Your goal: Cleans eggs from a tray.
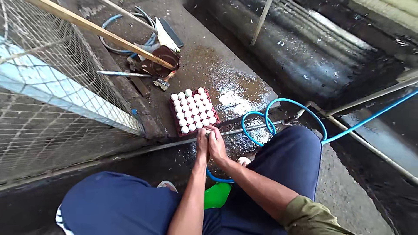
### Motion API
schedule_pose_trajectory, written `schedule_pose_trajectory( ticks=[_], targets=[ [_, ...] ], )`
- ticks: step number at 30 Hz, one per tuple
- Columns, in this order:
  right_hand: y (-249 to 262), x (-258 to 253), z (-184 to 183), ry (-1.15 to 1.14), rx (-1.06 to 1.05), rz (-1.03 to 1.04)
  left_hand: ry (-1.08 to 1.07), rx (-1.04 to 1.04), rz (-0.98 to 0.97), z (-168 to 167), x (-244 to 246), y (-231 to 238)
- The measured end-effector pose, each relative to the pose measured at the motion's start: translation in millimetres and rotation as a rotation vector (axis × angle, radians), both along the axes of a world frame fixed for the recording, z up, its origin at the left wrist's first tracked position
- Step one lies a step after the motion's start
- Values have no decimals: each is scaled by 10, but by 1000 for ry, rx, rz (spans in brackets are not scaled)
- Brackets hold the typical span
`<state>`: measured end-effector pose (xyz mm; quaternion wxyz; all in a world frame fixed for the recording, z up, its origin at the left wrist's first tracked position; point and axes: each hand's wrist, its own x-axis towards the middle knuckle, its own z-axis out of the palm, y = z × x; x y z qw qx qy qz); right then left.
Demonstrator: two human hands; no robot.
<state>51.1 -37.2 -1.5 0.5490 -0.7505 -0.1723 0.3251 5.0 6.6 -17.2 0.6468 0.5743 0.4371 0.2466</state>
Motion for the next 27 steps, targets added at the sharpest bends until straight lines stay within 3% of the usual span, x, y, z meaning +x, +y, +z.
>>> schedule_pose_trajectory(
  ticks=[6,9,12,14,17,20,24,27],
  targets=[
    [229,474,-124,471,-93,-164,-62,-193,-46,181,-71,-55],
    [211,495,-70,324,-45,-174,-32,-261,-25,164,-68,19],
    [31,153,108,-133,-53,88,-75,-199,28,60,-67,77],
    [-18,45,94,-253,5,165,-105,-166,13,76,-51,70],
    [80,225,75,-76,-90,40,-60,-36,-181,90,-87,29],
    [52,92,88,-61,-46,45,-22,44,-67,86,-6,-12],
    [87,243,-17,44,-29,-54,46,-125,-73,176,-20,-63],
    [68,137,47,80,-31,-44,19,-44,-48,135,7,-28]
  ],
)
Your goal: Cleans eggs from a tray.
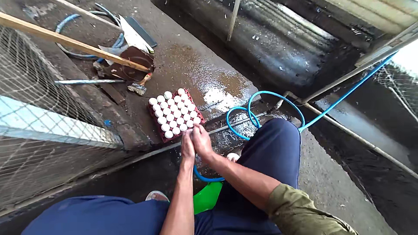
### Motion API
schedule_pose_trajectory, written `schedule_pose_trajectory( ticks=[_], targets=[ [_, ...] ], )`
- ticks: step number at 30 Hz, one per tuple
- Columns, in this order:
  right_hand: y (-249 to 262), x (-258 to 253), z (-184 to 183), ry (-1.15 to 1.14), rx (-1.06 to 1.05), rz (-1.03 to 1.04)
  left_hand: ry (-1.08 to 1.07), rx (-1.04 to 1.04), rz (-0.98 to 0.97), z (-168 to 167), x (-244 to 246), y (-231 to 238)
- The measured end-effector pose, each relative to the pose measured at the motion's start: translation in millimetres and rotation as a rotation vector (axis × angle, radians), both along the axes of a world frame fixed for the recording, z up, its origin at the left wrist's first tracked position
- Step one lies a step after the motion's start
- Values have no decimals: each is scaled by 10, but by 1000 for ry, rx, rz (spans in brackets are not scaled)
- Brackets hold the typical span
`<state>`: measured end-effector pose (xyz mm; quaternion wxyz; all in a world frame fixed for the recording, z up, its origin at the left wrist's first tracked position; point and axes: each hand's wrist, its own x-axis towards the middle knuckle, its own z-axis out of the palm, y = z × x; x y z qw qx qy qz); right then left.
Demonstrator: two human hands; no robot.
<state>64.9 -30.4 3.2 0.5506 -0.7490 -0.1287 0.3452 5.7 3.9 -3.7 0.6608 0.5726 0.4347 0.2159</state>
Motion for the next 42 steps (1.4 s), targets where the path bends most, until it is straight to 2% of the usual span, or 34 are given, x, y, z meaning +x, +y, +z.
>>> schedule_pose_trajectory(
  ticks=[2,5,8,9,11,13,15,16,18,20,23,27,28,31,32,33,34,36,38,40,42],
  targets=[
    [-72,-25,-30,-36,48,31,-1,-13,-27,-3,-31,-24],
    [51,147,-100,62,-27,-58,24,-87,-26,28,-9,-28],
    [-91,-86,-27,-44,45,22,-55,7,-35,-83,-43,-14],
    [-101,-77,-51,-47,50,23,-55,-28,-41,-78,-58,-20],
    [13,151,-118,131,0,-14,-18,-168,-68,6,-58,19],
    [117,322,-205,455,-9,-110,-27,-279,-70,4,-38,23],
    [107,289,-197,561,56,-175,-47,-307,-74,-69,-60,70],
    [101,218,-141,496,63,-166,-43,-271,-53,-104,-56,119],
    [37,15,-20,208,47,-92,-106,-261,-45,-118,-88,171],
    [-16,-21,-26,22,70,-42,-109,-222,-8,-96,-54,106],
    [82,116,-107,167,45,-144,-11,-133,39,-113,8,34],
    [-29,-93,-4,38,45,-100,-1,-29,53,-97,3,45],
    [-3,-22,-40,83,46,-107,6,-57,14,-97,-33,55],
    [151,278,-93,552,38,-120,-67,-235,-57,-87,-63,116],
    [141,272,-107,628,63,-137,-115,-307,-77,-102,-104,136],
    [128,244,-100,609,94,-133,-137,-348,-80,-106,-130,181],
    [133,201,-80,488,94,-109,-141,-346,-59,-86,-127,226],
    [77,56,-12,102,40,-6,-126,-317,-63,-25,-142,245],
    [-29,-59,57,-137,30,117,-115,-309,-20,57,-134,161],
    [-24,-29,38,-151,35,78,-77,-245,-25,117,-97,91],
    [57,98,-55,10,-4,-54,-30,-145,-45,62,-60,45]
  ],
)
